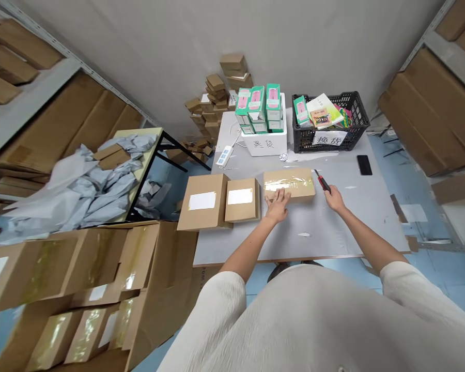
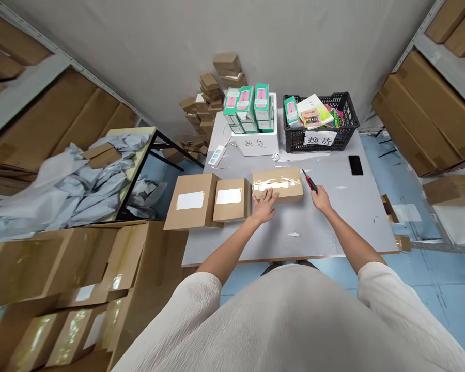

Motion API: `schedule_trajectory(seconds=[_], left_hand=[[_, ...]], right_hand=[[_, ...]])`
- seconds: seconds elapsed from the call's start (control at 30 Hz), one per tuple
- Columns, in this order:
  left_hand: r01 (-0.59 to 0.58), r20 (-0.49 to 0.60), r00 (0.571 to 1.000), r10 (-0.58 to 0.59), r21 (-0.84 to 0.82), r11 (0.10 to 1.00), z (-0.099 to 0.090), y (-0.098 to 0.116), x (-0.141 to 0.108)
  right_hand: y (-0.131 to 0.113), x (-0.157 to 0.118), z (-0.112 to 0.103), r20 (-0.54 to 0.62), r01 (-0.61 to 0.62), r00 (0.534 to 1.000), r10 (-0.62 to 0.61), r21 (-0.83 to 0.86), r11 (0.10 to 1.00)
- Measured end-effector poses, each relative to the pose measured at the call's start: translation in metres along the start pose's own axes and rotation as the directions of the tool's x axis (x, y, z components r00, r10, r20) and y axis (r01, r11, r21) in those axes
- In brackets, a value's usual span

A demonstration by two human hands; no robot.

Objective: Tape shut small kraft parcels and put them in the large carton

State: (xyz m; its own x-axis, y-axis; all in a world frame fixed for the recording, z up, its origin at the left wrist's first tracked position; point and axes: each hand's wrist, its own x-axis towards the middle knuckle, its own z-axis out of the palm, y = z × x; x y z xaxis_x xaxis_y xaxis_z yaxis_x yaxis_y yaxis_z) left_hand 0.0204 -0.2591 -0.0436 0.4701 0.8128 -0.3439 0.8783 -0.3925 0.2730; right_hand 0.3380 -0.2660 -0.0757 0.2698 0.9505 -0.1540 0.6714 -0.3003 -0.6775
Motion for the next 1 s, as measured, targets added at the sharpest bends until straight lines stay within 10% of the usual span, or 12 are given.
schedule_trajectory(seconds=[0.33, 1.0], left_hand=[[-0.064, -0.024, 0.998, 0.063, -0.071, 0.995, -0.018, -0.01, 0.001], [-0.037, -0.088, 0.996, 0.027, -0.116, 0.993, 0.004, 0.021, -0.037]], right_hand=[[-0.078, 0.001, 0.019, 0.121, 0.172, 0.979, -0.165, -0.05, 0.984], [-0.055, -0.046, -0.01, 0.147, 0.105, 0.986, -0.079, -0.176, 0.979]])
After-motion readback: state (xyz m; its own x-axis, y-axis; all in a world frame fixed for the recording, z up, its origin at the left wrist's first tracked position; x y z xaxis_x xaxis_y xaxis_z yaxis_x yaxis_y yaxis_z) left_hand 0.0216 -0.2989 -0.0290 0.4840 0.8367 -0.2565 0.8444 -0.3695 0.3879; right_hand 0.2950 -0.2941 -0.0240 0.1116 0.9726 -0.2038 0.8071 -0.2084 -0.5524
